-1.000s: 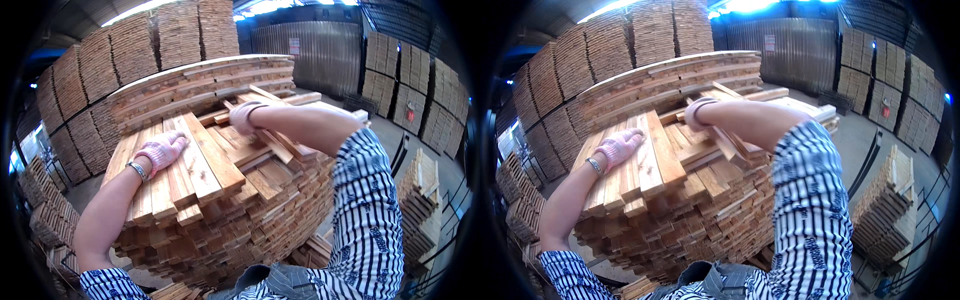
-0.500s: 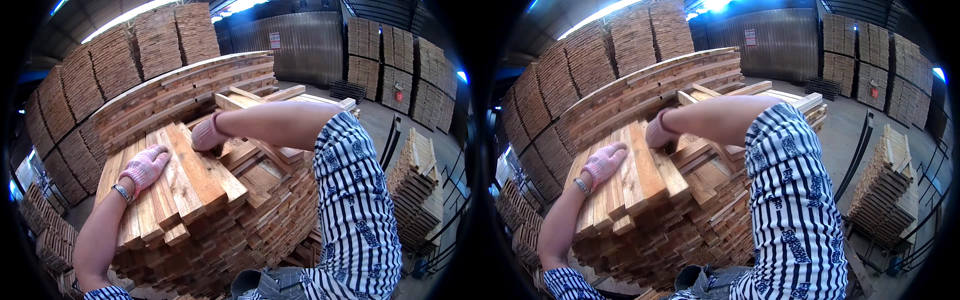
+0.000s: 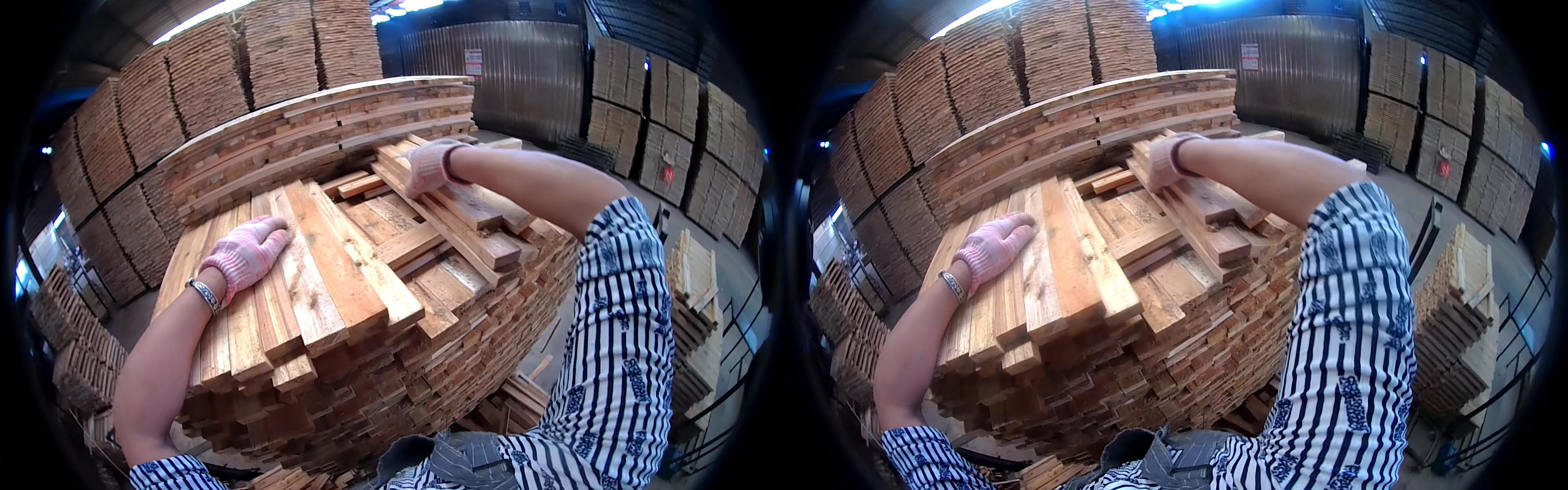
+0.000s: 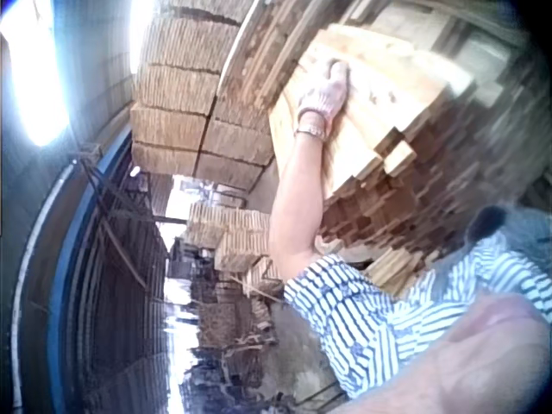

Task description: The person repeatedly picks up bundles of wooden planks from a lower pile and places them onto a higher stack. They adjust the planks by hand to align them with the existing stack. The task involves moving between different stacks of wood within the warehouse.

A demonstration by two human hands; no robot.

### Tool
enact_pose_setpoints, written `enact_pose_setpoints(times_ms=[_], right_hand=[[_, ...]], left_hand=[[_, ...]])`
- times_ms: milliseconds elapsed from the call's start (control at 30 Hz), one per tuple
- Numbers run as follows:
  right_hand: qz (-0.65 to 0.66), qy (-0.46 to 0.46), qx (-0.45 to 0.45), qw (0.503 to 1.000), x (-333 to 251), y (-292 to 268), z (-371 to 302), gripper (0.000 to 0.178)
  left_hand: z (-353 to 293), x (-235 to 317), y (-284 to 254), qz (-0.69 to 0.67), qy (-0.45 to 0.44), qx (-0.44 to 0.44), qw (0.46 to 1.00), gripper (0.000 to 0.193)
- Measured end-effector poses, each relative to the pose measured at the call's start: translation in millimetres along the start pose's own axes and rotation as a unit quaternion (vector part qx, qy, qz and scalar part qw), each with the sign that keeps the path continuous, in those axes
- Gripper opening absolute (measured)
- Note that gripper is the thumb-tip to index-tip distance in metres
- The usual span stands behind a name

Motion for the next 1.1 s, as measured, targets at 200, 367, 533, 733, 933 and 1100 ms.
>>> enact_pose_setpoints(times_ms=[200, 367, 533, 733, 933, 1100], right_hand=[[0.133, -0.014, 0.058, 0.989, -24.8, -11.7, -7.2, 0.061], [0.130, -0.131, 0.118, 0.976, -59.6, -17.6, 0.8, 0.040], [-0.134, -0.157, 0.174, 0.963, -137.7, -11.6, 4.4, 0.027], [0.122, -0.092, 0.116, 0.981, -32.9, -9.4, 8.6, 0.057], [-0.134, -0.001, -0.097, 0.986, -25.2, 35.3, 38.1, 0.054], [-0.333, -0.145, -0.002, 0.932, -3.2, 7.8, 45.2, 0.035]], left_hand=[[0.3, 6.5, -3.4, 0.014, 0.013, 0.007, 1.000, 0.043], [-1.0, 13.7, -1.1, 0.000, 0.007, 0.000, 1.000, 0.043], [4.6, 2.0, 0.3, 0.037, 0.002, -0.003, 0.999, 0.047], [3.8, 1.8, 2.1, 0.024, -0.010, 0.016, 1.000, 0.047], [1.9, 0.9, -1.1, -0.001, 0.009, 0.029, 1.000, 0.046], [5.3, -4.6, 1.3, 0.014, 0.015, 0.037, 0.999, 0.045]])
Point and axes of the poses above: each hand's wrist, its own z-axis towards the middle knuckle, its own y-axis out of the palm, x = y × z, the point moved 4 cm from there along z, towards the middle knuckle, and after that the axes turned 9 degrees about -x, right-handed, at the moved point
